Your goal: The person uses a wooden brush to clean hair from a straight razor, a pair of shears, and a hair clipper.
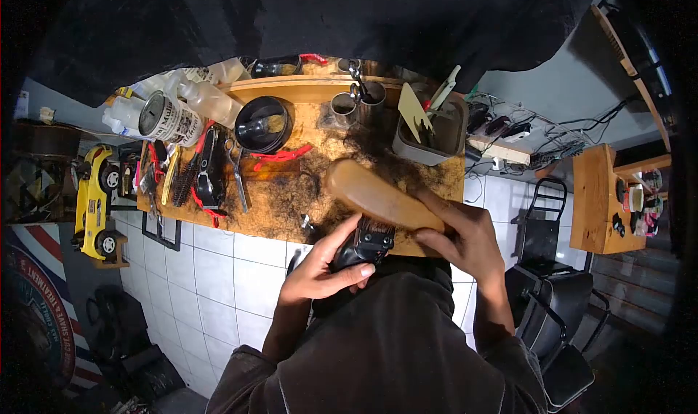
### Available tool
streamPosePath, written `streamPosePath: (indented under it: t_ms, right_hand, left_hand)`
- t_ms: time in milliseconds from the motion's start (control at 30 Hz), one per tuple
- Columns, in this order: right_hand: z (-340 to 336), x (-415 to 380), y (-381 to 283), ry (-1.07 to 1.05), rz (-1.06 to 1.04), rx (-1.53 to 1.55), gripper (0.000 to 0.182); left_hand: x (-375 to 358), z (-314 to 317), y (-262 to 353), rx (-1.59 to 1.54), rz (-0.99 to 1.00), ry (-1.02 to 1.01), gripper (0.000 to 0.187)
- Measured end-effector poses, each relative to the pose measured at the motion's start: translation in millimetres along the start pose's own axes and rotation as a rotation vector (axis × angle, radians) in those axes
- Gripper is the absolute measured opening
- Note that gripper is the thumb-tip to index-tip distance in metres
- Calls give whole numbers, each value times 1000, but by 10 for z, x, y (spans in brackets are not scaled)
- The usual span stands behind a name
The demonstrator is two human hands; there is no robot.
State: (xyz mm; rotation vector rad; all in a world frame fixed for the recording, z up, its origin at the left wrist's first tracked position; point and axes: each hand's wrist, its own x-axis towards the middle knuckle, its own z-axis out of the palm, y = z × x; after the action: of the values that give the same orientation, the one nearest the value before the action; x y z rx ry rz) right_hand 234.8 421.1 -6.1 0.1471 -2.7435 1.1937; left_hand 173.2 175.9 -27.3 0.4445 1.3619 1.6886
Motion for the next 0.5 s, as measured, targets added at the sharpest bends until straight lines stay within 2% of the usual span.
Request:
streamPosePath:
  t_ms: [167, 233, 300, 367, 500]
  right_hand:
    - [6, 8, 34, 39, 106, -18, 54]
    - [58, -6, 85, 141, 30, 196, 49]
    - [53, 37, 44, 121, -52, 195, 49]
    - [60, 36, 27, 18, 18, 127, 50]
    - [9, 48, 25, 3, 45, 76, 53]
  left_hand:
    - [-29, -44, -40, 38, 0, 6, 61]
    - [-26, -49, -51, 28, -1, -5, 62]
    - [-32, -49, -43, 20, -2, -11, 62]
    - [-32, -34, -26, 30, -42, -3, 71]
    - [-30, -46, -15, 64, -31, -19, 69]
